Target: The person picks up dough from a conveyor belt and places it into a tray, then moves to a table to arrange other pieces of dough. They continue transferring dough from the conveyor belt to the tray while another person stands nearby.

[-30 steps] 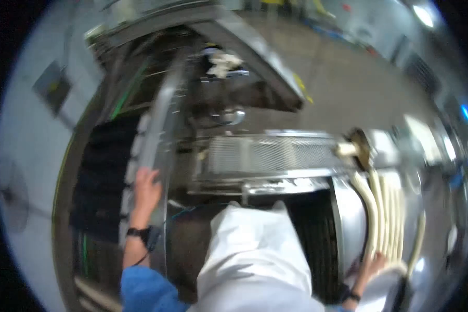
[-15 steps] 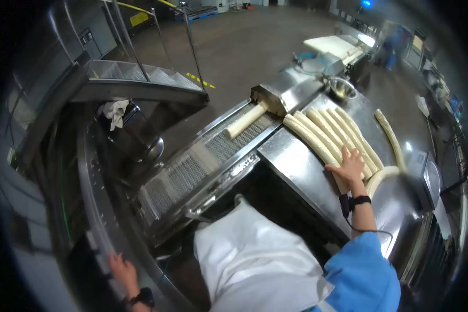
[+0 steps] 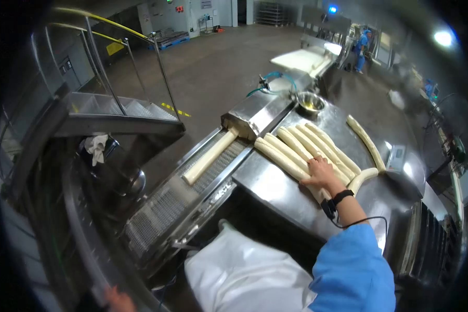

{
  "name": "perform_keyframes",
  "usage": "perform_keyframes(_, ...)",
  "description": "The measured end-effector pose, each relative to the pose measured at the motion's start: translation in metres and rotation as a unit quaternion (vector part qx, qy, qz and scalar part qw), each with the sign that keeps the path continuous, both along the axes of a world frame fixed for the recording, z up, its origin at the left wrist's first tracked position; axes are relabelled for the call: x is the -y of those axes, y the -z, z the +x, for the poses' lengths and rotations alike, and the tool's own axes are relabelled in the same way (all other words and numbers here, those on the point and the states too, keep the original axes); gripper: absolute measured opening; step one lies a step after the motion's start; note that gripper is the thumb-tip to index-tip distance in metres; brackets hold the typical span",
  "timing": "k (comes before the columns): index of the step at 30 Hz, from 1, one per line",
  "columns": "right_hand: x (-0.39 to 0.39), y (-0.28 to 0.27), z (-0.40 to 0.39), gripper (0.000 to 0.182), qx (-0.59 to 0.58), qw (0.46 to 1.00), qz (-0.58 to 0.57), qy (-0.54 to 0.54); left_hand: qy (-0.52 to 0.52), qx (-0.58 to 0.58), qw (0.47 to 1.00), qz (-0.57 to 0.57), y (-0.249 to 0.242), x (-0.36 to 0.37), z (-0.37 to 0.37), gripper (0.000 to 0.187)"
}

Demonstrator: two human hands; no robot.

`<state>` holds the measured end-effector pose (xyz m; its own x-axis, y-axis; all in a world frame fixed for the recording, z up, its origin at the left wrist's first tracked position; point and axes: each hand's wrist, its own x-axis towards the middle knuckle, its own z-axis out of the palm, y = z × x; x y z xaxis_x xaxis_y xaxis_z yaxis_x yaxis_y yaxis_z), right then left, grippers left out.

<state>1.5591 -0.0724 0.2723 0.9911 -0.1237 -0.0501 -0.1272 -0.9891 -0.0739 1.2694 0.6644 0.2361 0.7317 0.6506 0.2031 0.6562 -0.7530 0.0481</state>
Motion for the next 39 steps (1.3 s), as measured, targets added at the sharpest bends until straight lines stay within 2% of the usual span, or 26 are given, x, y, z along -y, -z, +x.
perform_keyframes(2, -0.005, -0.015, -0.012, 0.081, -0.001, 1.000, 0.010, -0.001, 0.008, 0.004, 1.000, 0.004, 0.000, 0.002, 0.001, 0.029)
perform_keyframes(3, -0.010, -0.030, -0.016, 0.091, -0.046, 0.999, -0.027, 0.001, 0.013, 0.008, 1.000, 0.011, -0.002, 0.002, -0.003, 0.028)
perform_keyframes(4, -0.014, -0.033, -0.019, 0.091, -0.048, 0.998, -0.026, -0.009, 0.003, 0.006, 1.000, 0.013, -0.003, 0.001, -0.006, 0.028)
perform_keyframes(6, -0.012, -0.024, -0.026, 0.104, 0.023, 0.996, -0.035, 0.082, 0.043, 0.041, 0.998, -0.011, 0.004, -0.007, -0.008, 0.029)
perform_keyframes(8, 0.007, -0.004, -0.021, 0.109, -0.008, 0.993, 0.029, 0.111, 0.045, 0.035, 0.998, 0.022, 0.023, -0.025, -0.019, 0.030)
perform_keyframes(10, -0.001, -0.019, -0.021, 0.102, -0.033, 0.994, 0.035, 0.100, 0.041, 0.062, 0.997, -0.007, 0.004, -0.008, -0.008, 0.033)
perform_keyframes(14, 0.018, 0.007, -0.013, 0.106, -0.016, 0.997, 0.020, 0.079, 0.022, 0.075, 0.996, -0.033, 0.006, -0.011, 0.003, 0.031)
perform_keyframes(16, 0.004, -0.004, -0.020, 0.106, -0.012, 0.998, 0.018, 0.061, -0.033, 0.151, 0.988, -0.003, 0.037, -0.015, 0.018, 0.035)
perform_keyframes(18, -0.003, -0.007, -0.022, 0.107, -0.031, 0.996, 0.020, 0.081, -0.041, 0.213, 0.976, -0.035, 0.041, 0.001, 0.054, 0.041)
perform_keyframes(21, -0.003, 0.003, -0.023, 0.111, -0.031, 0.998, 0.014, 0.061, 0.093, 0.196, 0.965, -0.149, 0.032, 0.045, 0.128, 0.052)
perform_keyframes(26, -0.003, 0.021, -0.051, 0.114, 0.001, 1.000, 0.000, -0.015, 0.282, 0.204, 0.913, -0.213, 0.006, 0.139, 0.243, 0.056)
perform_keyframes(28, -0.001, 0.025, -0.067, 0.115, 0.016, 0.999, -0.003, -0.028, 0.335, 0.185, 0.901, -0.205, 0.017, 0.155, 0.277, 0.055)
perform_keyframes(29, 0.007, 0.034, -0.079, 0.116, 0.048, 0.997, 0.006, -0.058, 0.332, 0.187, 0.902, -0.203, 0.015, 0.164, 0.284, 0.055)
perform_keyframes(30, 0.015, 0.043, -0.086, 0.116, 0.081, 0.993, 0.016, -0.087, 0.324, 0.111, 0.918, -0.199, 0.011, 0.173, 0.291, 0.054)
perform_keyframes(31, 0.014, 0.047, -0.090, 0.115, 0.066, 0.996, -0.005, -0.058, 0.315, 0.033, 0.929, -0.193, 0.008, 0.176, 0.296, 0.054)
perform_keyframes(34, 0.012, 0.050, -0.096, 0.112, 0.096, 0.994, -0.016, -0.048, 0.293, 0.023, 0.946, -0.139, 0.012, 0.180, 0.300, 0.051)
perform_keyframes(38, -0.009, 0.048, -0.079, 0.110, 0.068, 0.997, -0.018, 0.010, 0.301, 0.040, 0.941, -0.148, 0.017, 0.182, 0.292, 0.046)
perform_keyframes(39, -0.011, 0.050, -0.072, 0.110, 0.065, 0.998, -0.013, 0.023, 0.320, 0.073, 0.930, -0.165, 0.020, 0.186, 0.288, 0.043)
